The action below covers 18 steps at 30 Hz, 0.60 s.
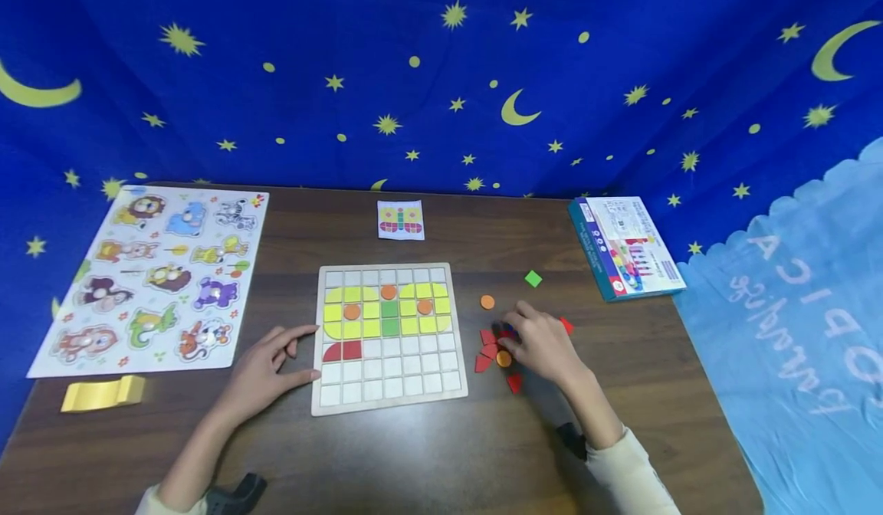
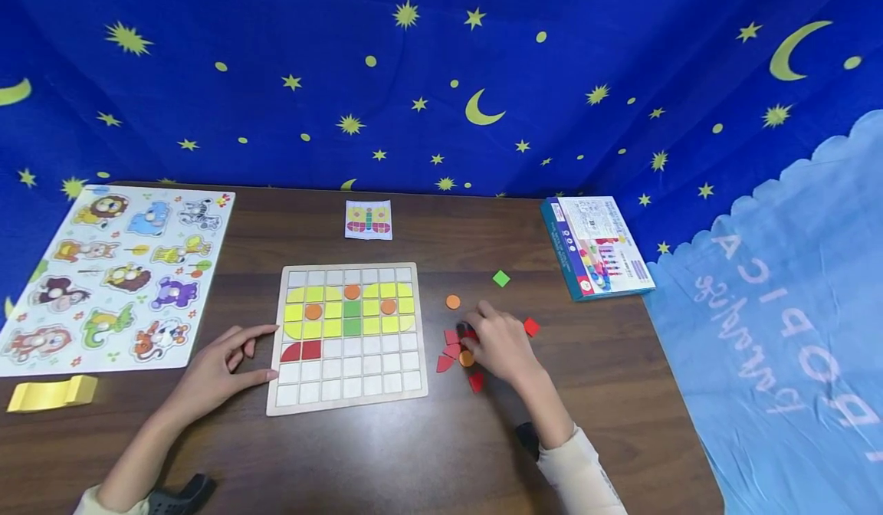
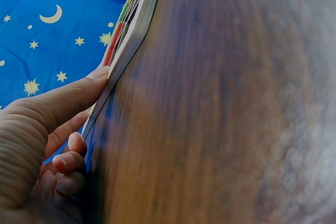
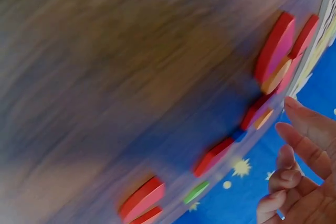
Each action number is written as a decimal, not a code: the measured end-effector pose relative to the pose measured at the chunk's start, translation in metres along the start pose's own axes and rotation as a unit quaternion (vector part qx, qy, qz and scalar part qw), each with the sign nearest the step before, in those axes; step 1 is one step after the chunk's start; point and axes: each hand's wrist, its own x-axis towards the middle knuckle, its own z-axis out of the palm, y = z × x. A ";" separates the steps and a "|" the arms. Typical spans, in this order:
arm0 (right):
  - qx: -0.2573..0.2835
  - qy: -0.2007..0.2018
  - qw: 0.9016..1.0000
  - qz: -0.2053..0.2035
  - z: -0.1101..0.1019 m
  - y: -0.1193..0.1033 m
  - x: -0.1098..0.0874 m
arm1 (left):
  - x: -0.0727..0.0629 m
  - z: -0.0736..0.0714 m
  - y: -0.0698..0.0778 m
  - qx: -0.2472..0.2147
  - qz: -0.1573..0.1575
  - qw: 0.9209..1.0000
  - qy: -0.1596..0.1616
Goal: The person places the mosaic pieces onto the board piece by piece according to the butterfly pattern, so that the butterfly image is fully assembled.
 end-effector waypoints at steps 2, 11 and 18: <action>-0.002 0.000 1.000 0.000 -0.001 0.004 -0.003 | 0.001 0.001 0.000 0.001 0.000 1.000 0.001; -0.006 -0.043 0.999 0.014 0.000 0.009 -0.007 | -0.001 -0.001 -0.002 -0.009 -0.002 1.000 0.001; -0.024 -0.043 0.999 -0.007 0.004 0.013 -0.006 | 0.001 -0.001 -0.001 -0.011 -0.010 1.000 -0.008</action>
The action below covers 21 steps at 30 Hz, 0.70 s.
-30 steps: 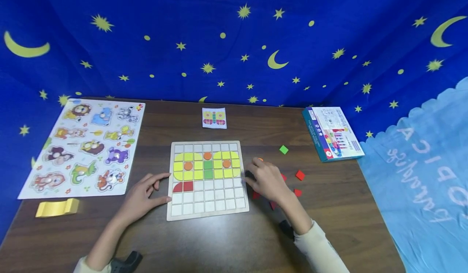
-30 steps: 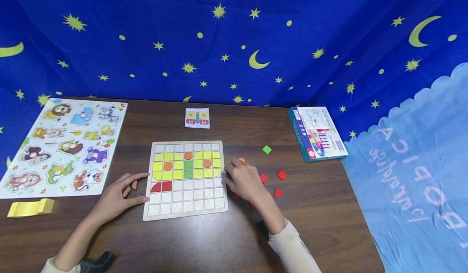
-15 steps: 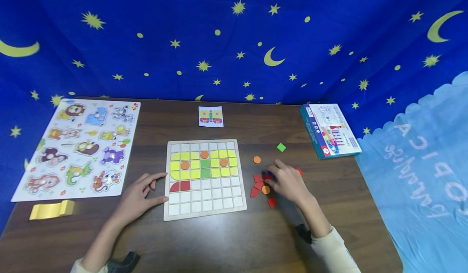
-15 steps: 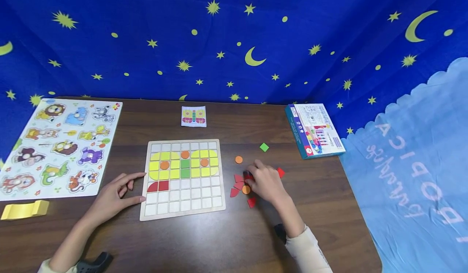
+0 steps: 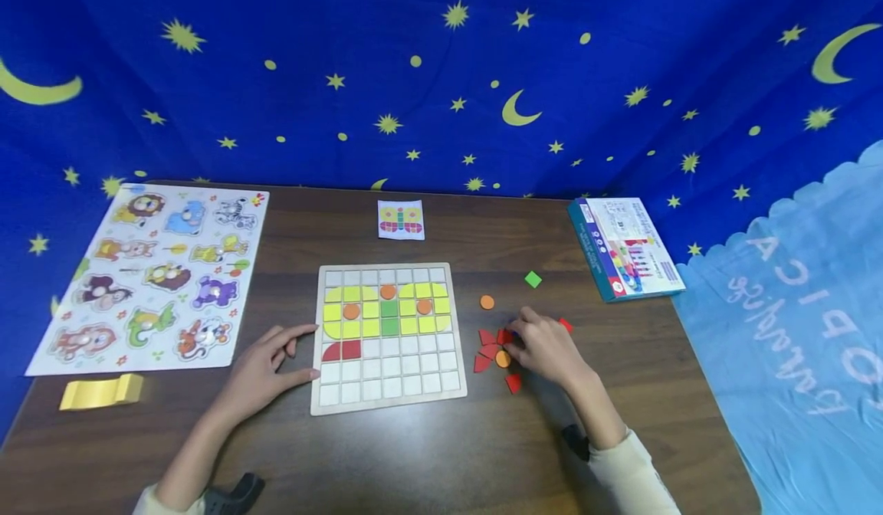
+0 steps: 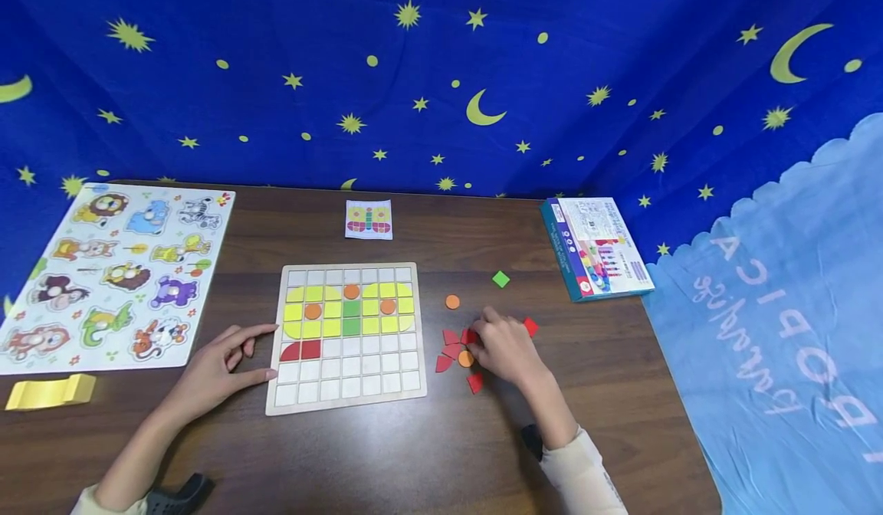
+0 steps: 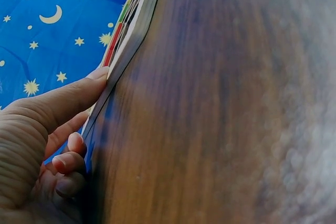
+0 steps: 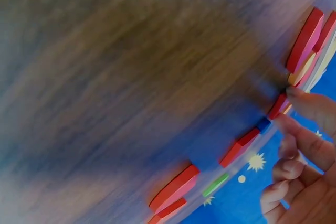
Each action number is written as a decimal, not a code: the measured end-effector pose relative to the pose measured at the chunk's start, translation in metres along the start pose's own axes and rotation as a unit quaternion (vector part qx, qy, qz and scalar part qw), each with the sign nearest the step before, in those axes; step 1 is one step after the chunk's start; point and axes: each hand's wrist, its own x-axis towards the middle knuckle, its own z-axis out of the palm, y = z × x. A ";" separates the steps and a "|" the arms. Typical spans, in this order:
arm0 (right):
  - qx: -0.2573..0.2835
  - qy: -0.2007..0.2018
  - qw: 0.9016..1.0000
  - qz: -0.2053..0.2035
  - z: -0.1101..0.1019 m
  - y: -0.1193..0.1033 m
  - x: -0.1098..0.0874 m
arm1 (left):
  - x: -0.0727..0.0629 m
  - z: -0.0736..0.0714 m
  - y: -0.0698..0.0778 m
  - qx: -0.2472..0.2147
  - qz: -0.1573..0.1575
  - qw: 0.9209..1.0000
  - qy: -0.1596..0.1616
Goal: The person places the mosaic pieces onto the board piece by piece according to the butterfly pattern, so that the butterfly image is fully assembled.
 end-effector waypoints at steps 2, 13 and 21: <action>-0.007 0.003 1.000 -0.009 0.001 0.000 0.001 | 0.001 0.000 0.000 0.000 -0.005 1.000 -0.004; -0.010 0.033 0.998 -0.052 -0.006 -0.023 0.021 | 0.001 0.001 -0.002 0.004 -0.007 1.000 -0.005; -0.002 0.040 0.992 -0.121 -0.002 -0.062 0.047 | 0.000 0.001 -0.002 0.006 -0.003 1.000 0.001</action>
